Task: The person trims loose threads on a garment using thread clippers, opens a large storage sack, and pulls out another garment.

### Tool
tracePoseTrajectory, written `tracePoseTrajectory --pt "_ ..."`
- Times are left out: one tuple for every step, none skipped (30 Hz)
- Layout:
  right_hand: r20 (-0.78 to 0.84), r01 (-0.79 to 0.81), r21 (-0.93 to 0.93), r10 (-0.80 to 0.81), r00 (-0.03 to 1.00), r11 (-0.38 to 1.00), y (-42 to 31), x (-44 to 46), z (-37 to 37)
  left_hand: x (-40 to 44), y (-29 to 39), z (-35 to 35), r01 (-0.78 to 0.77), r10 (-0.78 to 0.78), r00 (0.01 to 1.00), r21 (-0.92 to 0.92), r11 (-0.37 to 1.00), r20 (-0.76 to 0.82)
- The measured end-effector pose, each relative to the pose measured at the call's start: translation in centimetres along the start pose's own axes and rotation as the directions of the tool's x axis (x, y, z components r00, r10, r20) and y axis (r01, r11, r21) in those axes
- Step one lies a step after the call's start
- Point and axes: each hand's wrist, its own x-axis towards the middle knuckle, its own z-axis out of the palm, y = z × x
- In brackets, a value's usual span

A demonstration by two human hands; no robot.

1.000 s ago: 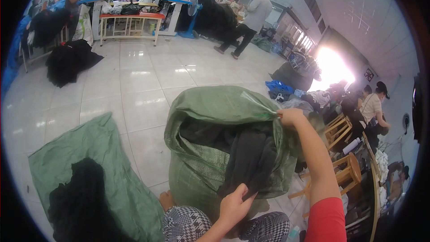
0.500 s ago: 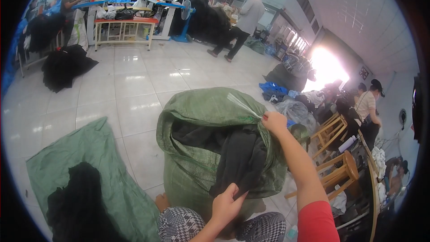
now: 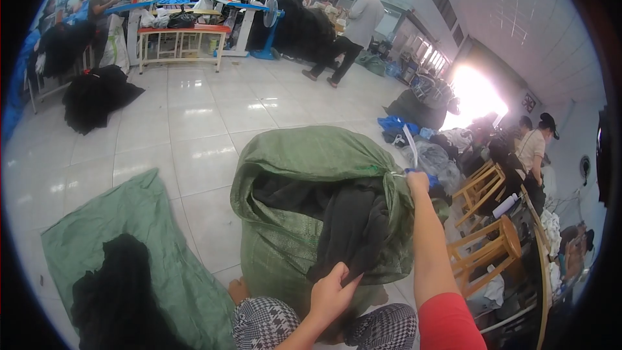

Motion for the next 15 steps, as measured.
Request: tracePoseTrajectory --pt "-0.032 -0.083 0.091 0.086 0.996 0.992 0.8 -0.4 0.0 0.0 0.1 0.0 0.005 -0.005 1.0 -0.011 1.0 0.012" --pt "-0.054 -0.165 0.183 0.178 0.983 0.969 0.9 -1.2 -0.2 0.0 0.1 0.0 0.008 -0.008 1.0 -0.008 1.0 0.014" --pt "-0.05 -0.169 0.184 0.181 0.982 0.968 0.8 -1.9 -0.3 0.0 0.1 0.0 0.002 -0.002 1.0 -0.011 1.0 0.0" --pt "-0.058 -0.165 0.108 0.172 0.983 0.98 0.6 -2.6 -0.5 0.1 0.1 0.0 -0.005 0.005 1.0 -0.013 1.0 -0.015" --pt "-0.065 -0.159 0.03 0.161 0.985 0.987 0.2 -3.2 -0.5 0.1 0.0 -0.1 -0.003 0.003 1.0 -0.009 1.0 -0.017" --pt "-0.061 -0.159 0.03 0.161 0.985 0.987 1.0 -2.3 0.0 0.0 0.0 -0.1 -0.009 0.009 1.0 -0.016 1.0 -0.02" --pt "0.022 -0.069 0.003 0.069 0.997 0.998 2.2 -0.6 0.4 0.0 0.0 -0.1 -0.015 0.015 1.0 -0.026 1.0 -0.024" --pt "0.104 0.024 -0.019 -0.022 0.994 1.0 2.7 0.4 0.5 0.0 0.0 -0.1 -0.014 0.013 1.0 -0.03 0.999 -0.026" --pt "0.075 0.13 -0.06 -0.125 0.989 0.99 1.5 -0.6 -1.2 0.0 0.0 -0.1 -0.024 0.023 0.999 -0.031 0.999 -0.034" --pt "0.072 0.129 -0.062 -0.124 0.99 0.99 0.2 -1.9 -2.6 0.1 0.0 -0.1 -0.036 0.035 0.999 -0.031 0.999 -0.039" --pt "-0.043 0.257 -0.139 -0.265 0.963 0.956 -1.2 -3.4 -3.9 0.0 0.1 -0.1 -0.039 0.038 0.999 -0.032 0.999 -0.035" --pt "-0.144 0.367 -0.228 -0.405 0.903 0.902 -2.3 -4.2 -4.7 0.0 0.2 -0.1 -0.033 0.032 0.999 -0.036 0.999 -0.035" --pt "-0.151 0.541 -0.308 -0.601 0.784 0.783 -2.6 -4.5 -5.1 0.0 0.3 0.0 -0.025 0.023 0.999 -0.04 0.999 -0.034" --pt "-0.136 0.68 -0.386 -0.768 0.626 0.623 -2.9 -4.7 -5.5 -0.1 0.3 0.1 -0.023 0.022 0.999 -0.042 0.999 -0.028" --pt "-0.149 0.764 -0.455 -0.885 0.441 0.457 -3.8 -5.4 -6.2 -0.1 0.2 0.2 -0.023 0.022 0.999 -0.038 0.999 -0.03"
